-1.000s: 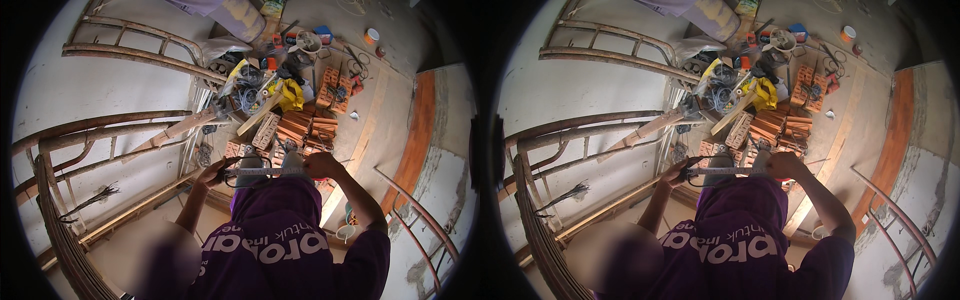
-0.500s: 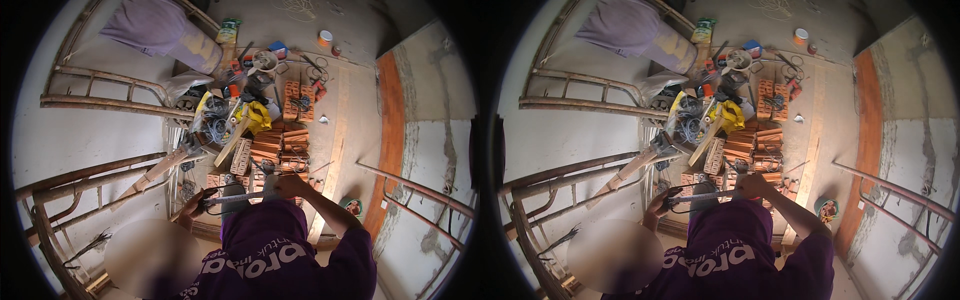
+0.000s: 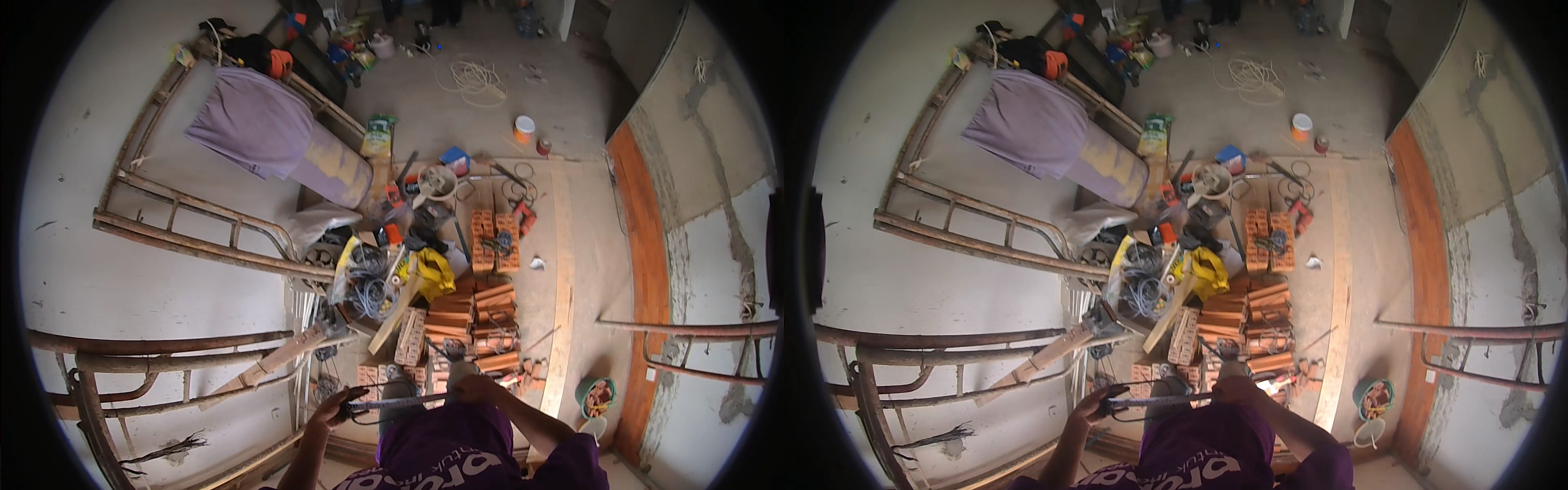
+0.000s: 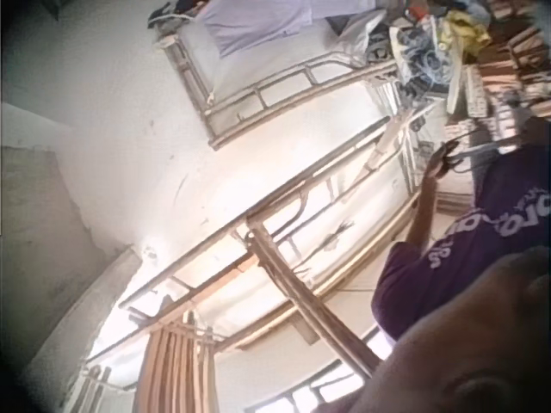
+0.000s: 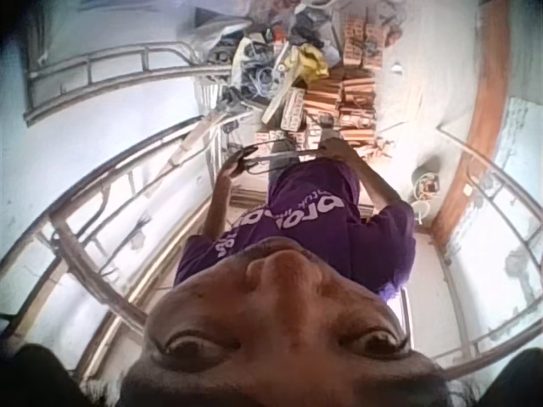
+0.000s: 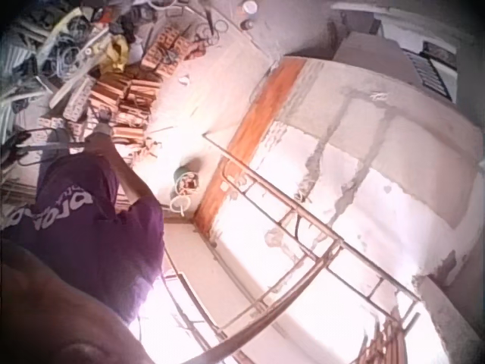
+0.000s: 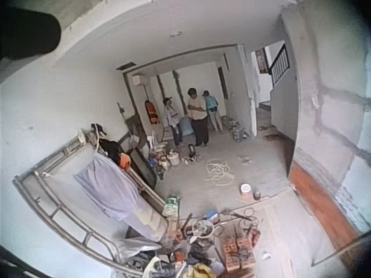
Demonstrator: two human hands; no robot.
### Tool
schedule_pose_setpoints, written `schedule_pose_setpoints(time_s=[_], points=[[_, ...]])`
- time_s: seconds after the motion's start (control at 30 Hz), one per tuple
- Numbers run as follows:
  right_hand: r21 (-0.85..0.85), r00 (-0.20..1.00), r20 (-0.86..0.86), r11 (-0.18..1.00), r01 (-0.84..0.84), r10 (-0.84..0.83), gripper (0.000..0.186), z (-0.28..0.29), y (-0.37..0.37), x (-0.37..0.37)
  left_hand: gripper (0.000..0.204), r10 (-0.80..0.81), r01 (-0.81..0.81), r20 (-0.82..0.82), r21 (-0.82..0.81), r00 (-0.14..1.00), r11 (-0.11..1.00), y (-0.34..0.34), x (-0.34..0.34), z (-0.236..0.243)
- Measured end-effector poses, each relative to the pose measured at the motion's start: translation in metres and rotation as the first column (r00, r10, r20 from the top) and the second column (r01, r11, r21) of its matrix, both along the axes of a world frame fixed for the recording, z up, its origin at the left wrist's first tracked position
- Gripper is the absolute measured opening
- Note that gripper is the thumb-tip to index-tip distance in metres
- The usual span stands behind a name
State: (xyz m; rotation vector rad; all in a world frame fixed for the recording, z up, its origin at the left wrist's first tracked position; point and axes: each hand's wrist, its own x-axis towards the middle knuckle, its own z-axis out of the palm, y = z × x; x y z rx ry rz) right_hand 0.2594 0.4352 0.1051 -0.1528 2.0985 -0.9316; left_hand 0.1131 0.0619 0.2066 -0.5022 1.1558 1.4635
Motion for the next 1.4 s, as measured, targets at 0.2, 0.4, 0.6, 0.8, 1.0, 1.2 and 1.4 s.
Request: schedule_pose_setpoints(time_s=[0.2,0.4,0.6,0.8,1.0,1.2,1.4], points=[[-0.040,0.999,-0.004,0.998,-0.047,0.047,0.041,-0.015,0.006,-0.008,0.061,0.032,-0.034,0.032,0.055,0.999,0.998,0.000,0.006,0.002],[-0.058,0.992,0.008,0.991,-0.124,0.125,0.042,0.005,0.019,-0.027,0.059,0.109,-0.113,0.053,0.079,0.993,0.990,0.002,0.017,0.000],[-0.188,0.991,-0.023,0.973,-0.137,0.135,0.036,-0.023,0.022,-0.019,0.062,0.159,-0.165,0.059,0.115,0.986,0.980,-0.003,0.027,-0.005],[-0.182,0.983,-0.048,0.966,-0.185,0.180,0.038,-0.053,0.025,-0.021,0.063,0.174,-0.176,0.026,0.162,0.984,0.971,0.001,0.020,0.003],[-0.092,0.992,-0.070,0.989,-0.112,0.106,0.025,0.017,0.023,-0.064,0.058,0.168,-0.171,0.030,0.196,0.985,0.966,0.015,-0.009,0.059],[-0.125,0.994,-0.070,0.988,-0.089,0.080,0.023,0.032,0.036,-0.067,0.056,0.208,-0.215,0.063,0.131,0.976,0.968,0.025,-0.006,0.061],[-0.180,0.999,-0.038,0.983,-0.038,0.032,0.021,0.044,0.037,-0.068,0.056,0.212,-0.221,0.077,0.137,0.974,0.966,0.023,-0.001,0.057]])
